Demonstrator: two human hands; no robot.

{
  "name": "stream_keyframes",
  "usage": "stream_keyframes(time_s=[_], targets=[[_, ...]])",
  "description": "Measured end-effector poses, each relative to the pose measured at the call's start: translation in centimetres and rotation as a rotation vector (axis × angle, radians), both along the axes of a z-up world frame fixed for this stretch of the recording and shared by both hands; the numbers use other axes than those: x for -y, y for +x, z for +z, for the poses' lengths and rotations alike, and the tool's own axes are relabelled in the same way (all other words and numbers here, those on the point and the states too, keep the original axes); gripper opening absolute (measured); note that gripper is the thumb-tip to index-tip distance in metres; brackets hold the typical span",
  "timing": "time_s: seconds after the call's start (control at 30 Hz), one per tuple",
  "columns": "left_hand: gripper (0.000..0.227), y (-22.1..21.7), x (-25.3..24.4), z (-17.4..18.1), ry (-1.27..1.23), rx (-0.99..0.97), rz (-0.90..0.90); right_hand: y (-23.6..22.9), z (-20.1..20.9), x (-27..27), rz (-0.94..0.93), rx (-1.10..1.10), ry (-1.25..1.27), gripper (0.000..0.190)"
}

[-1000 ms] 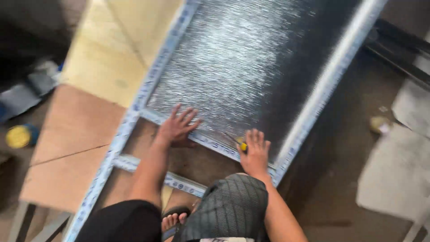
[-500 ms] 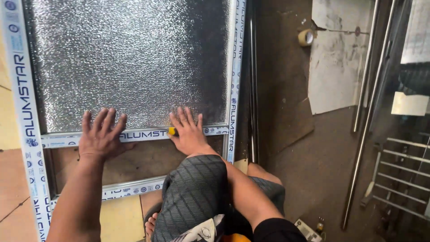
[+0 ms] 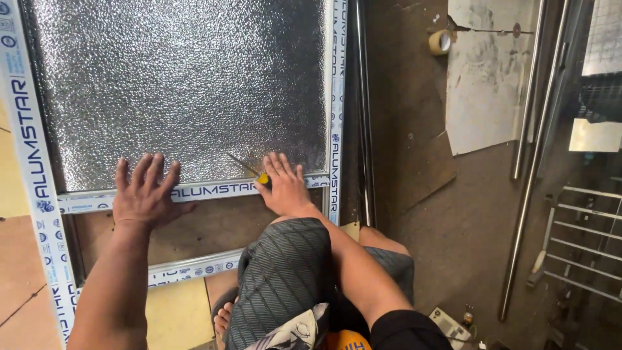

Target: Trimming excess material from an aluminum frame using a utility knife and repositioning the frame as needed.

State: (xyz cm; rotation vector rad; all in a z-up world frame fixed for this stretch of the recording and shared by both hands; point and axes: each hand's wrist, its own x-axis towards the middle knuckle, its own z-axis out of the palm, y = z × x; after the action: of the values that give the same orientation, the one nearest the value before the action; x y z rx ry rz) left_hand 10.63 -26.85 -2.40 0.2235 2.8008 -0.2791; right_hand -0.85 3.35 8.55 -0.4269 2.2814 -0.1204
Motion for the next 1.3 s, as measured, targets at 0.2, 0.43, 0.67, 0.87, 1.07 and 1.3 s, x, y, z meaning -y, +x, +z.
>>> stream_keyframes(time_s=[0.2, 0.43, 0.67, 0.87, 1.07, 1.3], targets=[[0.104, 0.3, -1.2, 0.5, 0.426, -0.324, 0.153, 0.9, -1.0, -1.1, -0.005, -0.132, -0.072, 0.077], [0.107, -0.2, -0.5, 2.4, 0.275, 0.007, 0.137, 1.4, 0.2, -0.8, -0.028, -0.135, -0.038, 0.076], [0.103, 0.5, -0.4, 0.0, 0.36, -0.164, 0.084, 2.7, -1.9, -3.7, -0.032, -0.158, -0.069, 0.076], [0.098, 0.3, -0.2, 1.7, 0.319, -0.204, 0.098, 3.1, -1.0, -4.3, -0.085, -0.226, -0.137, 0.072], [0.095, 0.4, -0.2, 1.4, 0.348, -0.166, 0.084, -3.6, 7.4, -2.3, -0.451, -0.108, -0.112, 0.065], [0.091, 0.7, -0.2, -4.6, 0.404, -0.578, 0.043, -3.7, 3.8, 1.4, 0.333, -0.186, -0.249, 0.064]])
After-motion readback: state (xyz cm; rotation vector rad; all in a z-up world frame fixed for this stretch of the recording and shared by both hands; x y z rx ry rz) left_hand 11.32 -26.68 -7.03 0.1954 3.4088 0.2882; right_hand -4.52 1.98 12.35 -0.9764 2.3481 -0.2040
